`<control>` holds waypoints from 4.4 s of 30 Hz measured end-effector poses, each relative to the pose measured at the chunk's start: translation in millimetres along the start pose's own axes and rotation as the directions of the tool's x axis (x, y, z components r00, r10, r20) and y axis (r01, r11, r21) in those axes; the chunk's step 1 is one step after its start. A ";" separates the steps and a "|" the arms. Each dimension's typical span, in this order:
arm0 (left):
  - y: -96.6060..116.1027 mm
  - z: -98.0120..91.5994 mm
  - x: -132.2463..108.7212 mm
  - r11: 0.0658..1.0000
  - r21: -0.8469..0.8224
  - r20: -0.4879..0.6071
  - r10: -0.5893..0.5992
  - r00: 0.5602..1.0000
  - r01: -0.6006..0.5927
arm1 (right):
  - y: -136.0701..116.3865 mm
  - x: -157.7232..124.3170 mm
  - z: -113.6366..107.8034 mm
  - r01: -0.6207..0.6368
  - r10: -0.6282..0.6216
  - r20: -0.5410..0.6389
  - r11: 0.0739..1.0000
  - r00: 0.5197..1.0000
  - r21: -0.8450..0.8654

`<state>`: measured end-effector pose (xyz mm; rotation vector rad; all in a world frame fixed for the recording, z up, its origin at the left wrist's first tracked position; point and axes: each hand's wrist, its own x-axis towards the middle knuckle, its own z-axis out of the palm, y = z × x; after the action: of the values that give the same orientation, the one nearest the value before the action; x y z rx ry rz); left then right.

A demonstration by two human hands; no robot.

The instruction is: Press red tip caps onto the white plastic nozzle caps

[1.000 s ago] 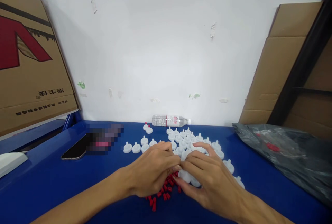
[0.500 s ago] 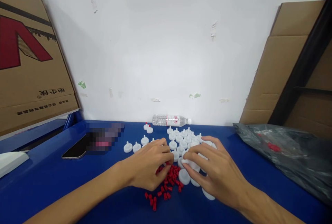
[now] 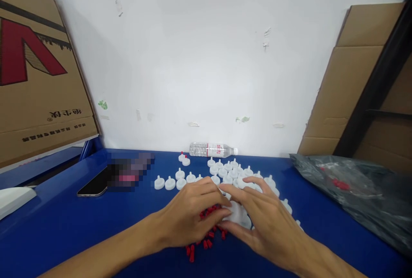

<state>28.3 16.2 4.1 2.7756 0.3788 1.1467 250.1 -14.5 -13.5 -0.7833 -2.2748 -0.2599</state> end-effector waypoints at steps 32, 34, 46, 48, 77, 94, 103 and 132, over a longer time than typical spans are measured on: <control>-113.9 -46.1 -30.5 0.688 0.608 0.135 -0.581 0.803 0.396 | -1.6 2.3 -0.5 -0.052 0.051 0.141 0.999 0.989 0.003; -117.7 -44.0 -33.1 0.703 0.590 0.143 -0.576 0.805 0.398 | -1.6 2.2 -0.4 -0.049 0.048 0.140 0.999 0.989 0.004; -108.9 -47.6 -20.4 0.776 0.503 0.136 -0.507 0.851 0.382 | -2.1 2.5 -0.4 -0.038 0.037 0.087 0.999 0.996 0.009; -108.3 -47.2 -21.3 0.776 0.496 0.141 -0.513 0.847 0.388 | -2.0 2.2 -0.4 -0.039 0.037 0.090 0.999 0.995 0.012; -18.8 -2.8 -0.2 0.959 0.218 -0.205 0.224 0.953 -0.179 | -4.0 5.1 -3.7 -0.086 0.068 -0.116 0.984 0.991 -0.157; -11.0 -3.9 2.4 0.966 0.239 -0.113 0.127 0.985 -0.097 | 5.3 2.8 2.8 -0.003 -0.019 -0.172 0.992 0.985 -0.128; -9.7 -8.6 3.5 0.892 0.431 0.016 0.145 0.989 -0.137 | 3.9 3.1 -0.8 0.020 -0.036 -0.155 0.995 0.987 -0.099; 2.8 -16.1 3.0 0.951 0.282 0.398 -0.233 0.888 0.123 | 19.9 11.4 -26.9 0.124 -0.222 -0.216 0.911 0.951 -0.393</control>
<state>19.4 14.5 18.1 3.0115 0.7528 0.4499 270.7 -3.8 13.2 -0.6851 -2.0710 -0.8540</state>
